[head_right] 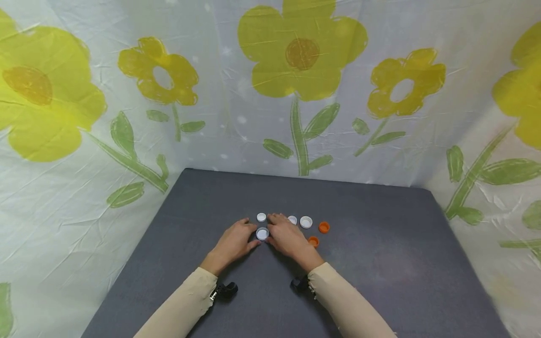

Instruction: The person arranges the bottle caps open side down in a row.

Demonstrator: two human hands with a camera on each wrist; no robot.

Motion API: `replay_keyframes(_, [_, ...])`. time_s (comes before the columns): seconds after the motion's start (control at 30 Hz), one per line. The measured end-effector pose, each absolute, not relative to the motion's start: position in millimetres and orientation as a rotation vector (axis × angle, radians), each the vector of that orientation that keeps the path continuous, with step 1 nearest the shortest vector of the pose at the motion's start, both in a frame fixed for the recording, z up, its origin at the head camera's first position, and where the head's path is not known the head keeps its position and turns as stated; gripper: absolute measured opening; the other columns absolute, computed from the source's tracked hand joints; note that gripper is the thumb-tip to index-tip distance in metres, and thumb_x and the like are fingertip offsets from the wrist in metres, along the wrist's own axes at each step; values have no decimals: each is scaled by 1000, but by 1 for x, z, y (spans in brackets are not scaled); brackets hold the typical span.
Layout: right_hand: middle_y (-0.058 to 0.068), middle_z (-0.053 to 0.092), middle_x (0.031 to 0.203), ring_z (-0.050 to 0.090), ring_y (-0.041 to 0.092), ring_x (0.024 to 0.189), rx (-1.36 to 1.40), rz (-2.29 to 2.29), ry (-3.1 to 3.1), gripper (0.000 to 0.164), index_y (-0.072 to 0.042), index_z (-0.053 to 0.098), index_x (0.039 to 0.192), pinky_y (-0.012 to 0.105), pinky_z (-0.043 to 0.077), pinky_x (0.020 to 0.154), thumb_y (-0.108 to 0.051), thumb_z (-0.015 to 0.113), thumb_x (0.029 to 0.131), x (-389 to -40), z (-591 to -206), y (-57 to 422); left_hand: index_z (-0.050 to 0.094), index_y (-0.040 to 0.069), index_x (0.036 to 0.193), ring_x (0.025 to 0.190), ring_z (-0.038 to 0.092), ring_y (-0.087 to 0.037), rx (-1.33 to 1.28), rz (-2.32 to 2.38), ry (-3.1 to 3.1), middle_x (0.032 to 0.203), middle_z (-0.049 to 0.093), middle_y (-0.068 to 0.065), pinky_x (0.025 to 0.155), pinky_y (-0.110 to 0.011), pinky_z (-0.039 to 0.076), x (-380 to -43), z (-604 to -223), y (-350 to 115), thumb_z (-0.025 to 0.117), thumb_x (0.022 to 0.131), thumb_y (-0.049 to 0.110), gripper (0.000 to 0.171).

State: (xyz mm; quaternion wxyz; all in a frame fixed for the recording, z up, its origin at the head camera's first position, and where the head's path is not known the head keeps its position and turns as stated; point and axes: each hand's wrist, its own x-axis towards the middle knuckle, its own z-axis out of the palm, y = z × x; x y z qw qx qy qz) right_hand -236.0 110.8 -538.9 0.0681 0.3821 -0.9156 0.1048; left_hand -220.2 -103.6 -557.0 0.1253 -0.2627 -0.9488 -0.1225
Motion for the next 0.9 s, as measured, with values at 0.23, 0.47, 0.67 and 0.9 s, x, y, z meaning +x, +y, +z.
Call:
replay_keyframes(0.23, [23, 67, 147, 63, 42, 140, 1126, 326, -2774, 27, -2, 81, 117, 54, 45, 123, -20, 84, 97, -238, -545, 110, 80, 9, 104, 124, 74, -38, -716, -343, -2784, 111, 84, -11, 103, -51, 60, -218, -557, -99, 90, 91, 25, 23])
replay_keyframes(0.47, [23, 68, 146, 63, 41, 139, 1117, 348, -2759, 27, -2, 81, 118, 54, 45, 122, -17, 84, 97, -235, -543, 110, 81, 9, 107, 126, 73, -39, -704, -412, -2775, 113, 83, -11, 103, -52, 60, -216, -554, -99, 90, 91, 24, 23])
replay_keyframes(0.67, [22, 68, 146, 64, 41, 140, 1116, 403, -2712, 27, -3, 80, 119, 54, 45, 122, -18, 85, 96, -224, -539, 114, 82, 8, 113, 130, 72, -39, -690, -567, -2770, 118, 83, -12, 104, -54, 59, -208, -551, -101, 91, 91, 21, 27])
replay_keyframes(0.9, [22, 69, 146, 65, 40, 139, 1076, 473, -2667, 33, 1, 79, 122, 52, 48, 120, -18, 85, 96, -208, -526, 118, 83, 8, 116, 132, 71, -37, -707, -674, -2721, 117, 84, -9, 105, -53, 59, -200, -542, -103, 92, 90, 18, 30])
